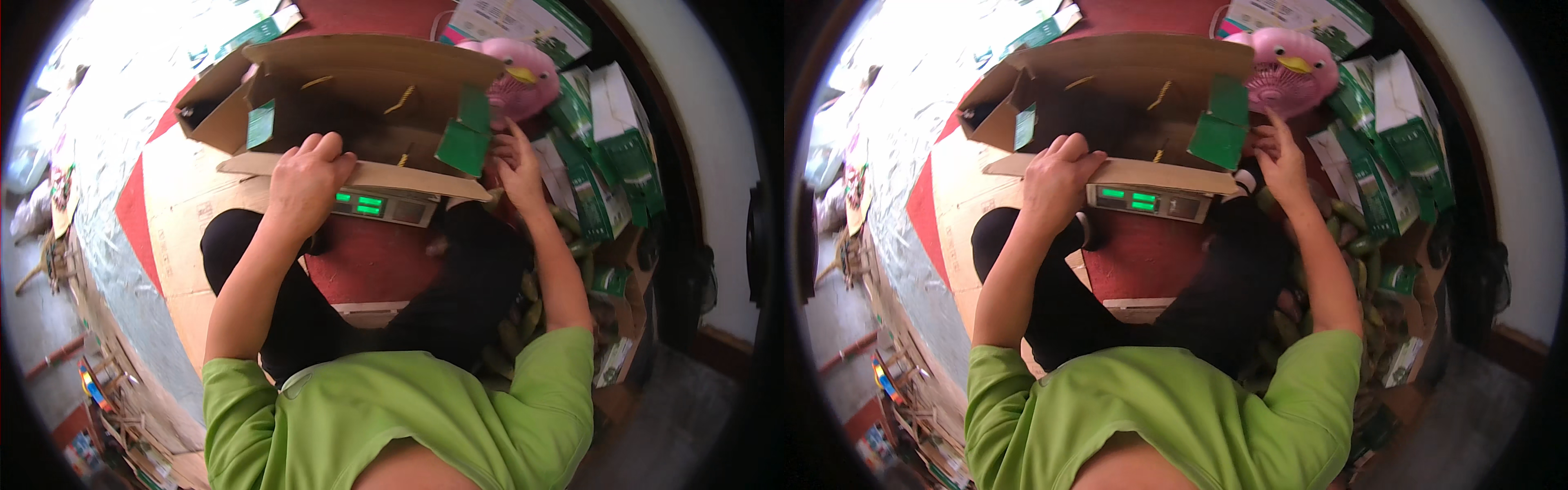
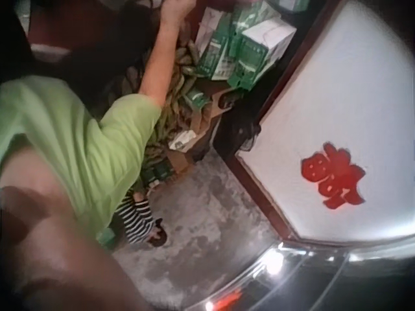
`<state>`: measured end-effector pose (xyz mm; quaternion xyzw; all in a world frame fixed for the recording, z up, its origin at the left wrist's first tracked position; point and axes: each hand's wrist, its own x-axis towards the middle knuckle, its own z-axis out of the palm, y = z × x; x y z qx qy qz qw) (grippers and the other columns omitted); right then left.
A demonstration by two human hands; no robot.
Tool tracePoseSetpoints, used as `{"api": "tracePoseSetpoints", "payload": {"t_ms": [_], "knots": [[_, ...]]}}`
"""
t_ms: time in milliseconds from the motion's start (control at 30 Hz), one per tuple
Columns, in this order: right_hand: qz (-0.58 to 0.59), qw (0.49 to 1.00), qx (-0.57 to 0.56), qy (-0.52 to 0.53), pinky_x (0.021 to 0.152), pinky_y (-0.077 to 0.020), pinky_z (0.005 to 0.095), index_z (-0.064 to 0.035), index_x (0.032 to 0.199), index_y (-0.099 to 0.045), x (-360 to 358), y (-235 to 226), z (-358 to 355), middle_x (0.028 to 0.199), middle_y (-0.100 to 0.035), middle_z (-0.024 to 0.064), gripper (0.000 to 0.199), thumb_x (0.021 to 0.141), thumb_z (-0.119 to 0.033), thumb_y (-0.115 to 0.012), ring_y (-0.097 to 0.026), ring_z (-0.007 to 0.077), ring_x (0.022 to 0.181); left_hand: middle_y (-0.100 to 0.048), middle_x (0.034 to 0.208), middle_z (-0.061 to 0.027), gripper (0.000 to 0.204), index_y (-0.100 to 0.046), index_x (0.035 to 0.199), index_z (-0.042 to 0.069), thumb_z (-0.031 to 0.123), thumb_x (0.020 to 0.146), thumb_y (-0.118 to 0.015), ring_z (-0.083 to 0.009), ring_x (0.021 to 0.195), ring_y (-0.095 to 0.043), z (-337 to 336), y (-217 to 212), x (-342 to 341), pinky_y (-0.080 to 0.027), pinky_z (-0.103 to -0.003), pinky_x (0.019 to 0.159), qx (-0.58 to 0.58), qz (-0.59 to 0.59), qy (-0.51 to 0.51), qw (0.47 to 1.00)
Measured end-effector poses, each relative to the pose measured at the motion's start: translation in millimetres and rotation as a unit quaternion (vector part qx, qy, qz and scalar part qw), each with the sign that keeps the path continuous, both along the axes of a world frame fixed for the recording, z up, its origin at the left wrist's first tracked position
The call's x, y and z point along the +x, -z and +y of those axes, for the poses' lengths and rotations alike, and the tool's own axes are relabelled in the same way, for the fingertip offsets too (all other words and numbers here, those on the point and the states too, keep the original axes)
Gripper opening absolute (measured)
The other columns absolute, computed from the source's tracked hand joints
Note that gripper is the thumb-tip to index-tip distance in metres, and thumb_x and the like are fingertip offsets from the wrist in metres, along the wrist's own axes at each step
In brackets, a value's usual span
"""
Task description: Packing long green vegetables from a pile on the floor into cardboard boxes and weighing them.
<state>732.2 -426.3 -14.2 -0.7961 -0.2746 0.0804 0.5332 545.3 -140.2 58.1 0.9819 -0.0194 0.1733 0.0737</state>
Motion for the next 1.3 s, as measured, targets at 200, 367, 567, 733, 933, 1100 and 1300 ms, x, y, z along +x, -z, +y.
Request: {"api": "tracePoseSetpoints", "payload": {"t_ms": [200, 367, 567, 733, 933, 1100, 1300], "knots": [[0.032, 0.985, -0.036, 0.166, 0.075, -0.0485, 0.028, -0.0044, 0.116, -0.055, -1, 57, -71, 0.094, -0.063, 0.0081, 0.041, 0.076, 0.006, -0.058, -0.061, 0.0142, 0.085, -0.047, 0.081, -0.0013, 0.013, -0.064, 0.083, 0.013, 0.014, 0.072, -0.058, -0.0178, 0.081, -0.053, -25, 3, 16, -0.045, -0.032, 0.063, 0.032, 0.023, 0.033, 0.999], [0.112, 0.954, -0.075, 0.266, 0.076, -0.048, 0.0293, -0.003, 0.11, -0.058, -57, 122, -125, 0.089, -0.065, 0.0095, 0.036, 0.075, 0.003, -0.061, -0.062, 0.017, 0.085, -0.048, 0.08, -0.0014, 0.02, -0.066, 0.089, 0.014, 0.011, 0.071, -0.058, -0.0188, 0.082, -0.054, -37, -1, 20, -0.047, -0.033, 0.067, 0.043, 0.052, -0.006, 0.998], [0.204, 0.917, -0.072, 0.335, 0.069, -0.0476, 0.0272, -0.0006, 0.108, -0.058, -152, 202, -156, 0.085, -0.064, 0.0087, 0.035, 0.074, 0.002, -0.06, -0.06, 0.0155, 0.077, -0.048, 0.079, -0.0022, 0.026, -0.067, 0.092, 0.014, 0.004, 0.069, -0.06, -0.02, 0.081, -0.054, -45, 0, 24, -0.047, -0.034, 0.066, 0.039, 0.063, -0.008, 0.997], [0.238, 0.912, -0.087, 0.322, 0.061, -0.0464, 0.0244, 0.0033, 0.104, -0.059, -209, 250, -152, 0.075, -0.062, 0.0047, 0.03, 0.074, 0.002, -0.058, -0.057, 0.0112, 0.066, -0.049, 0.08, -0.0034, 0.028, -0.069, 0.094, 0.012, 0.0, 0.07, -0.061, -0.0215, 0.08, -0.055, -53, -5, 28, -0.047, -0.036, 0.067, 0.036, 0.064, -0.03, 0.997], [0.24, 0.914, -0.087, 0.314, 0.061, -0.047, 0.0245, 0.0031, 0.104, -0.059, -211, 259, -129, 0.076, -0.062, 0.0052, 0.029, 0.075, 0.0, -0.06, -0.058, 0.0111, 0.067, -0.048, 0.08, -0.004, 0.03, -0.068, 0.096, 0.013, 0.0, 0.07, -0.062, -0.0217, 0.08, -0.055, -54, -3, 29, -0.047, -0.036, 0.066, 0.044, 0.079, -0.04, 0.995], [0.259, 0.904, -0.042, 0.336, 0.069, -0.0486, 0.0268, 0.003, 0.105, -0.059, -156, 261, -129, 0.082, -0.064, 0.0075, 0.031, 0.074, -0.003, -0.063, -0.059, 0.0146, 0.073, -0.048, 0.081, -0.0039, 0.03, -0.068, 0.095, 0.014, -0.001, 0.069, -0.061, -0.022, 0.081, -0.055, -51, -2, 29, -0.047, -0.036, 0.067, 0.041, 0.086, -0.041, 0.995], [0.255, 0.865, -0.098, 0.421, 0.082, -0.046, 0.0304, 0.003, 0.114, -0.054, -70, 279, -134, 0.104, -0.061, 0.0127, 0.046, 0.073, -0.009, -0.069, -0.057, 0.0189, 0.096, -0.048, 0.078, -0.004, 0.027, -0.067, 0.093, 0.012, 0.004, 0.068, -0.061, -0.0216, 0.079, -0.053, -48, -4, 34, -0.046, -0.035, 0.065, 0.027, 0.091, -0.013, 0.995]]}}
